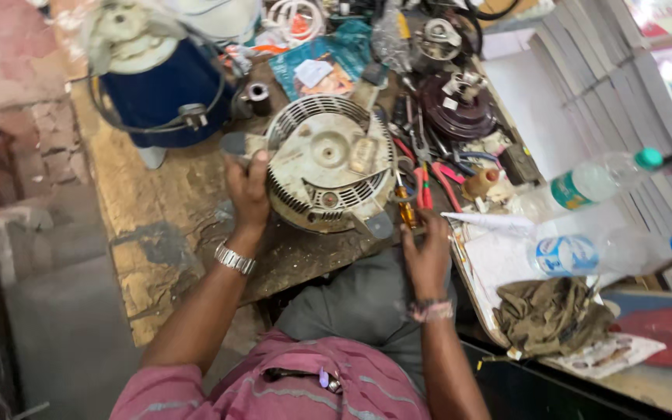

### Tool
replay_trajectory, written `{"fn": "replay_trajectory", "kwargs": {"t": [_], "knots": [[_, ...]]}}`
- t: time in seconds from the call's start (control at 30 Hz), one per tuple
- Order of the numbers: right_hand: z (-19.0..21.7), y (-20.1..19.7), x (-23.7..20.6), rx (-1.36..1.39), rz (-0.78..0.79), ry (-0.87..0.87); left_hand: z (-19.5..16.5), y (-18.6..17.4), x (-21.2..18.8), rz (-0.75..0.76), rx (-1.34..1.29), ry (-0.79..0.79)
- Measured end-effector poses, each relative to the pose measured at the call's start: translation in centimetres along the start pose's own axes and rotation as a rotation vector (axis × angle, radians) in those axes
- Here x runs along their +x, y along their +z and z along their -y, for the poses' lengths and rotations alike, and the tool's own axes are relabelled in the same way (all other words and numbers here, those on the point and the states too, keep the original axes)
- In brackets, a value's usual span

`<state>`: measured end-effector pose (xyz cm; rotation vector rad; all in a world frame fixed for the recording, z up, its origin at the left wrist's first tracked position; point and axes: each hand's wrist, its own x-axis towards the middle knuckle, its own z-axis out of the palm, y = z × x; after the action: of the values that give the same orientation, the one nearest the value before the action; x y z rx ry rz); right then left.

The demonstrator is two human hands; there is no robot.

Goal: The person uses a screwdriver to loosen and remove screws from the base of a small appliance, then lifts off the top housing to expose the internal components. The person continues to manipulate the housing and internal parts while seated at a cluttered workbench.

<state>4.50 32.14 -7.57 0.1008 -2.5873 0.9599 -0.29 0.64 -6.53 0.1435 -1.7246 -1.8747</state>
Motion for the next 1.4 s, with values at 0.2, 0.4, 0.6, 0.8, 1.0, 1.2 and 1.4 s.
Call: {"fn": "replay_trajectory", "kwargs": {"t": [0.2,0.4,0.6,0.8,1.0,1.2,1.4], "knots": [[-5.6,3.6,2.6,-0.368,0.396,0.090,-0.3,1.6,-1.9,-0.088,-0.153,0.012],[-6.3,5.9,4.4,-0.320,0.338,0.027,-1.1,2.9,-2.5,-0.076,-0.136,0.031],[-1.7,-1.2,5.0,-0.075,0.023,-0.083,-0.8,0.3,0.9,0.162,0.098,0.004],[6.4,-12.4,8.6,-0.166,-0.194,-0.432,0.0,1.8,5.4,0.375,-0.203,-0.098],[11.1,-15.7,11.3,1.115,-0.357,-0.396,-2.0,3.5,4.5,0.462,-0.222,-0.090],[12.7,-13.4,13.7,1.204,-0.403,-0.550,-4.6,5.3,3.6,0.493,-0.179,-0.031],[11.4,-11.9,13.0,1.287,-0.386,-0.445,-4.8,5.2,3.7,0.496,-0.161,-0.029]]}}
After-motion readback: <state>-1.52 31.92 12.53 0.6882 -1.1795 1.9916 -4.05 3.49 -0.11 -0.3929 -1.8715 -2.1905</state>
